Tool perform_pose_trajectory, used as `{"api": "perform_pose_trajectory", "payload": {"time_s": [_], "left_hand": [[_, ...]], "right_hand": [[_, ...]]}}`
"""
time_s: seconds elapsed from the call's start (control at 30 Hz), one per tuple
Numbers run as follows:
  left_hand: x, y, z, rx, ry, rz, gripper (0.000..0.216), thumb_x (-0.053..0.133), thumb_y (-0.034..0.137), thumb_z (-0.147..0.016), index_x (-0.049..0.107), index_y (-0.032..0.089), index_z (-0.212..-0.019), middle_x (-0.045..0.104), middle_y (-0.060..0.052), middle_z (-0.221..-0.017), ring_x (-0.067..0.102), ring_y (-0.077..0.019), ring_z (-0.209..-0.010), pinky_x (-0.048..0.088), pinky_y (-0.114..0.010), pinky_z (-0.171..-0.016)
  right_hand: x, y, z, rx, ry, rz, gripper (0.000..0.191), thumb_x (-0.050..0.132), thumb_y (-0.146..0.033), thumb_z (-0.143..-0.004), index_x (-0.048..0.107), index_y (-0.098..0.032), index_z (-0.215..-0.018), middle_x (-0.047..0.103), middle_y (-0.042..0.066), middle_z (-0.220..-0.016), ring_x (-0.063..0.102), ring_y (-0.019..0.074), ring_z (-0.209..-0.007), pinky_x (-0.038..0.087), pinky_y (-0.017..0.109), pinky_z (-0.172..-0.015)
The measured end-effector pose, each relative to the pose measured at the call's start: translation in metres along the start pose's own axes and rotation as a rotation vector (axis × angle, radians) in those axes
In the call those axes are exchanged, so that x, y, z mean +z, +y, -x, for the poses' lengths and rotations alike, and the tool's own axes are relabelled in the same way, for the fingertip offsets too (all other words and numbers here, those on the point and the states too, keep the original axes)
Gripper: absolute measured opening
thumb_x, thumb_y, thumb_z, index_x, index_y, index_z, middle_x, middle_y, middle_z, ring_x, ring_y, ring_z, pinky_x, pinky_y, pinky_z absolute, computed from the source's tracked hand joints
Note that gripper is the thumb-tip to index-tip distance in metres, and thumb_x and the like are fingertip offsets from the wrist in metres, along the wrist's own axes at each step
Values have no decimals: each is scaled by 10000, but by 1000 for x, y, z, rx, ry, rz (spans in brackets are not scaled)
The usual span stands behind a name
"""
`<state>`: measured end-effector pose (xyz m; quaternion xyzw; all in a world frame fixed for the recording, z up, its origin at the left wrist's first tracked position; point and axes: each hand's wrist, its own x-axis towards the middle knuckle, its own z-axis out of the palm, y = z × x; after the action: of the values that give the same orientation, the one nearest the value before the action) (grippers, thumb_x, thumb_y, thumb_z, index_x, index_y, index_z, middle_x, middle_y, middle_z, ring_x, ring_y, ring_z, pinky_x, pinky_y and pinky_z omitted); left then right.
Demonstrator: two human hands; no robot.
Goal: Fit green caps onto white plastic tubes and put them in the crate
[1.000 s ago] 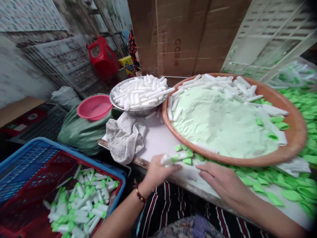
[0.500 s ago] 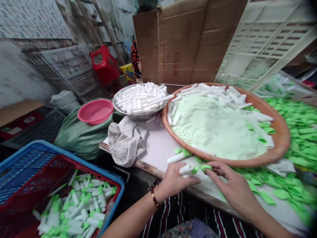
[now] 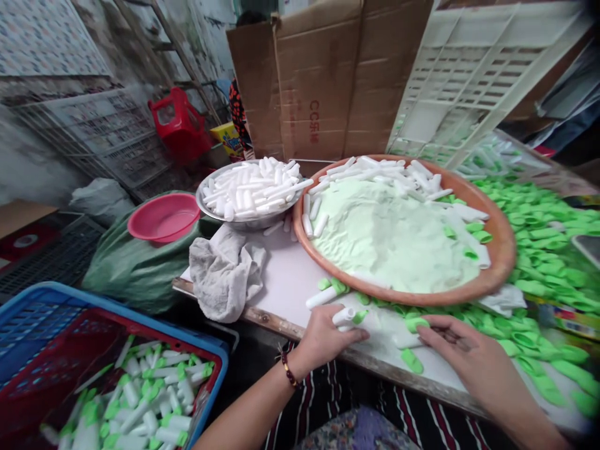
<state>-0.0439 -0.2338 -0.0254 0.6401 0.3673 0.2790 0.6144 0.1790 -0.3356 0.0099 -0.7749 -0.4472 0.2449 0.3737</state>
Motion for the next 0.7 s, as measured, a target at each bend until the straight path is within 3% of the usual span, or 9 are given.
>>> {"api": "perform_pose_trajectory", "payload": {"time_s": [0.13, 0.3, 0.37, 0.5, 0.6, 0.7], "left_hand": [[10, 8, 0, 7, -172, 61, 368, 804, 402, -656, 560, 129, -616, 433, 51, -613, 370, -86, -591, 296, -203, -543], [11, 12, 1, -29, -352, 65, 414, 813, 484, -616, 621, 122, -671, 465, 50, -620, 390, -90, -598, 313, -201, -549], [11, 7, 0, -35, -378, -9, 401, 821, 464, -608, 615, 121, -641, 472, 52, -592, 397, -91, -585, 306, -197, -533], [15, -2, -6, 4, -395, -170, 338, 818, 376, -625, 593, 126, -590, 466, 61, -549, 403, -88, -570, 284, -192, -523], [19, -4, -10, -17, -320, -172, 294, 799, 341, -656, 603, 126, -612, 454, 61, -563, 392, -87, -578, 278, -190, -520], [17, -2, -12, -22, -250, -177, 365, 813, 420, -638, 600, 127, -602, 438, 59, -554, 381, -90, -568, 272, -193, -510]], "right_hand": [[-3, -16, 3, -166, -37, 95, 333, 660, -553, -739, 724, -242, -840, 744, 17, -804, 696, 221, -713, 567, 301, -687], [4, -26, 1, -554, -350, 176, 214, 536, -377, -905, 703, -245, -931, 724, 28, -887, 675, 187, -808, 540, 268, -703], [6, -21, 3, -716, -399, 228, 197, 506, -296, -922, 688, -232, -960, 706, 46, -868, 663, 185, -797, 530, 275, -700], [11, -11, -2, -901, -341, 264, 169, 491, -197, -916, 659, -211, -931, 663, 44, -779, 634, 166, -715, 506, 265, -652], [14, -11, -14, -927, -375, 254, 154, 505, -185, -917, 655, -213, -943, 661, 28, -772, 630, 152, -709, 500, 256, -668], [19, -8, -22, -890, -402, 269, 165, 526, -216, -920, 672, -227, -996, 695, 22, -823, 657, 153, -754, 514, 247, -695]]}}
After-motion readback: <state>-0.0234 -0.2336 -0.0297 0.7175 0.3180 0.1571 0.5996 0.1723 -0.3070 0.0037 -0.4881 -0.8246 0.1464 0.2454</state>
